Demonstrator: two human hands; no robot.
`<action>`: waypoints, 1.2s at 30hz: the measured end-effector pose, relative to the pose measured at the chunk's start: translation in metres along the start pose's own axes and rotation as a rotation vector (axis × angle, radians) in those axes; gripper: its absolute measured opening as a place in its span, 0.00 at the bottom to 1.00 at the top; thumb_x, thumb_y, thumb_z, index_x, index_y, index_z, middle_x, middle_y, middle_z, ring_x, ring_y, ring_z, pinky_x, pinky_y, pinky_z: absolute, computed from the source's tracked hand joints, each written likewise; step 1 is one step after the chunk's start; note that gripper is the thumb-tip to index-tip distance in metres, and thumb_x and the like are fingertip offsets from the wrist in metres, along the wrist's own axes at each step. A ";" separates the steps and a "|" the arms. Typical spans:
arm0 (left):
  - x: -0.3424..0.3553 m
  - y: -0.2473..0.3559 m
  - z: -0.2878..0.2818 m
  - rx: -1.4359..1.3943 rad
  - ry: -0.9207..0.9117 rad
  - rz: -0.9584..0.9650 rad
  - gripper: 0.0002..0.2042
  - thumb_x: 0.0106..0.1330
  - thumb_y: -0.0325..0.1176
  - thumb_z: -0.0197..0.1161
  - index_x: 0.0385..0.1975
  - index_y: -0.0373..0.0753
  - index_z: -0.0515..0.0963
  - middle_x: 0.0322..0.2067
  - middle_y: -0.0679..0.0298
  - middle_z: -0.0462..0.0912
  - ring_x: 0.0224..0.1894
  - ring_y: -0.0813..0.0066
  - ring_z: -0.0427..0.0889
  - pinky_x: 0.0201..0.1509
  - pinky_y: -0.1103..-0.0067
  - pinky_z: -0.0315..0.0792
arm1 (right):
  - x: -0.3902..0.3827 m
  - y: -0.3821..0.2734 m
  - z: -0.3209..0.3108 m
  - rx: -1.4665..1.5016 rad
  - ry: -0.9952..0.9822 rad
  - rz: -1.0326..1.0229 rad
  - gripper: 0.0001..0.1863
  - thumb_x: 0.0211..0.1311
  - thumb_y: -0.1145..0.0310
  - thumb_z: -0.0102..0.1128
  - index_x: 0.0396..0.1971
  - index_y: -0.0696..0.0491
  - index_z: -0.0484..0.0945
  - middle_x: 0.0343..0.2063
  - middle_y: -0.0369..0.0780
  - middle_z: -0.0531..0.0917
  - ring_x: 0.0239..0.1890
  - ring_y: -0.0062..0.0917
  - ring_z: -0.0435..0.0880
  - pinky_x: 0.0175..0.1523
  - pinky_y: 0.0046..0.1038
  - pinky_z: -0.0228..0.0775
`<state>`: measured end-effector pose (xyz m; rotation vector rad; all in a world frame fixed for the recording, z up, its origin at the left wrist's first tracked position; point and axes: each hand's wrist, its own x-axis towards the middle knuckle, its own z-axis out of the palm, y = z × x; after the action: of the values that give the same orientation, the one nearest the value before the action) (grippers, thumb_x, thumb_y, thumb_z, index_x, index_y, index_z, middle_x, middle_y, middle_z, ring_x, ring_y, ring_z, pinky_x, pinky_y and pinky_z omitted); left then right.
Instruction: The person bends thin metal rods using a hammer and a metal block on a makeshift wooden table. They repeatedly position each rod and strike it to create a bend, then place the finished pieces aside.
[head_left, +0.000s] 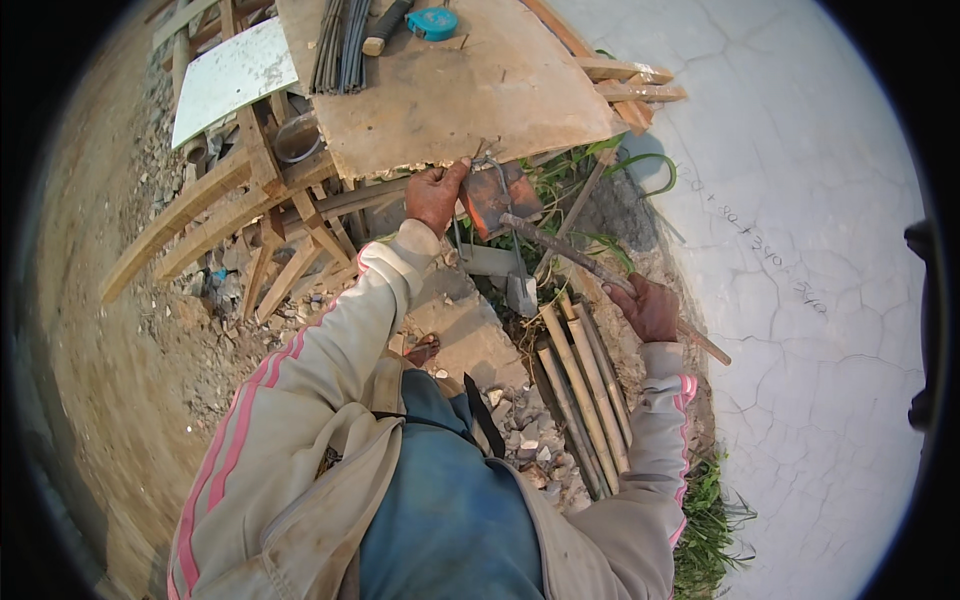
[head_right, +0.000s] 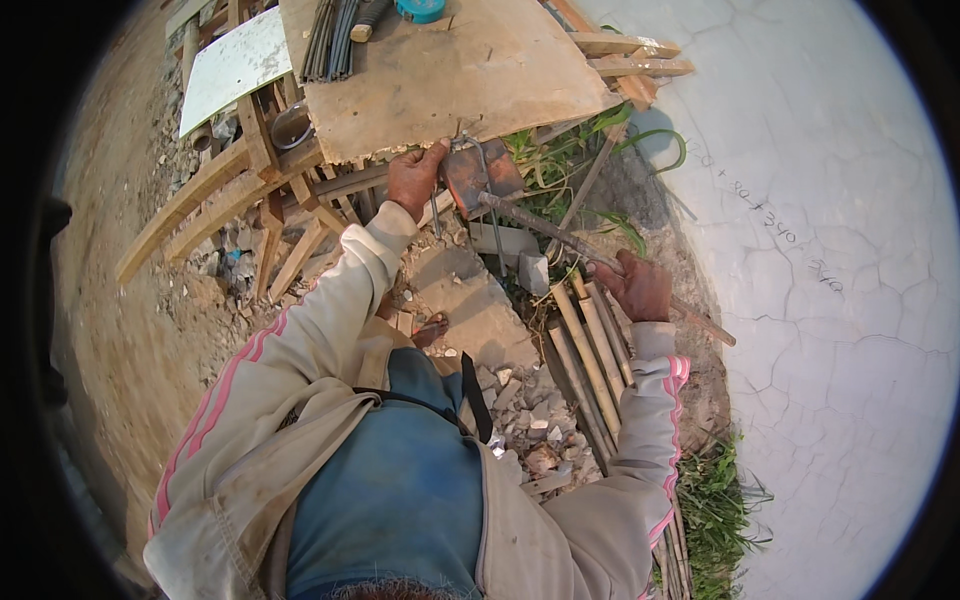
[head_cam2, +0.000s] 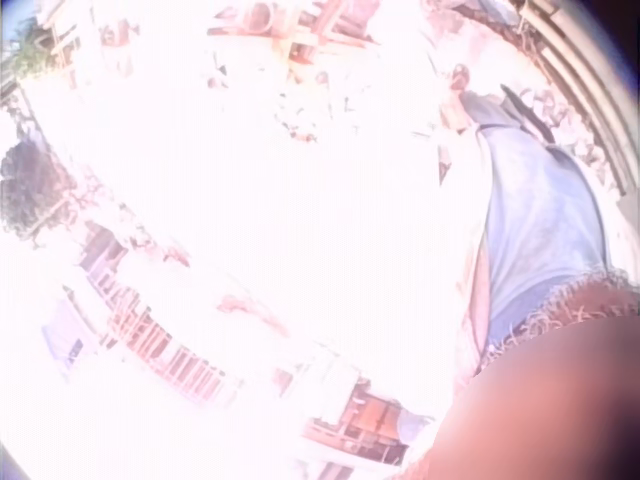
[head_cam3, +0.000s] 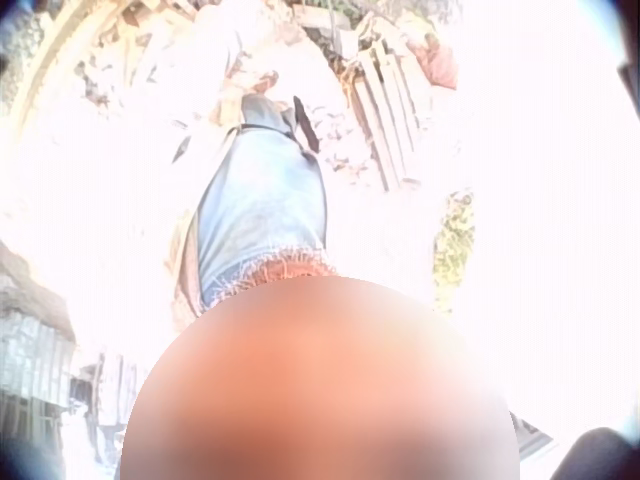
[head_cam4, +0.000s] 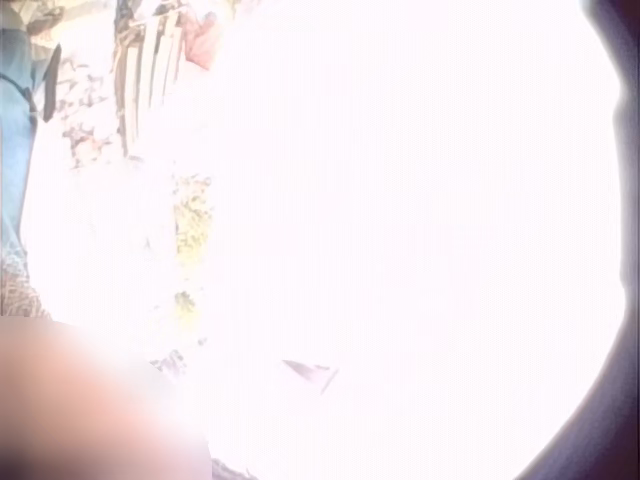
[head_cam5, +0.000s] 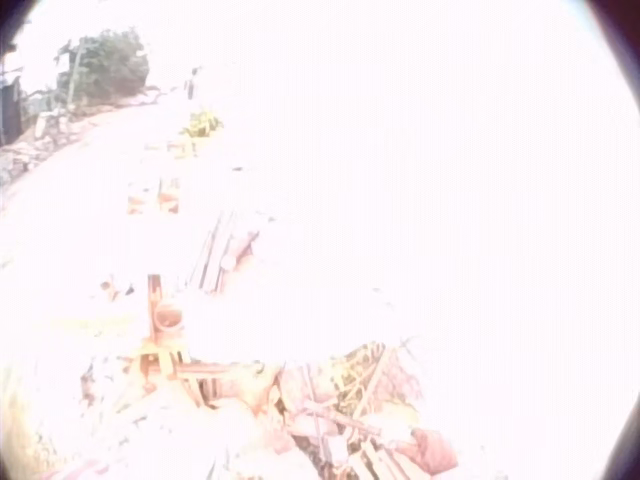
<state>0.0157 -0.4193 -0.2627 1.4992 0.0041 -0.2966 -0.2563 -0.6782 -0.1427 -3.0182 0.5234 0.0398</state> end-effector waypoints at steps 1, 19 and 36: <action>0.001 0.001 0.000 -0.002 -0.013 0.012 0.24 0.62 0.51 0.69 0.16 0.33 0.80 0.15 0.69 0.74 0.19 0.81 0.67 0.25 0.76 0.64 | 0.001 0.000 -0.004 -0.009 0.013 -0.018 0.33 0.60 0.33 0.59 0.27 0.55 0.78 0.13 0.47 0.76 0.21 0.47 0.80 0.29 0.43 0.70; 0.008 -0.010 0.001 0.073 0.008 0.033 0.23 0.63 0.48 0.70 0.16 0.34 0.79 0.15 0.70 0.75 0.19 0.83 0.67 0.24 0.77 0.62 | -0.053 0.090 -0.056 0.101 -0.297 0.308 0.39 0.58 0.29 0.57 0.17 0.56 0.78 0.11 0.45 0.72 0.19 0.42 0.74 0.29 0.41 0.65; 0.010 -0.013 0.003 -0.060 -0.035 0.072 0.25 0.64 0.49 0.67 0.16 0.31 0.78 0.14 0.67 0.73 0.19 0.79 0.66 0.25 0.72 0.63 | -0.137 0.024 -0.014 -0.027 -0.007 0.575 0.40 0.56 0.26 0.56 0.20 0.56 0.82 0.12 0.49 0.75 0.20 0.47 0.79 0.30 0.44 0.69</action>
<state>0.0221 -0.4250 -0.2771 1.4312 -0.0684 -0.2623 -0.3930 -0.6554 -0.1254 -2.7782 1.3715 0.0906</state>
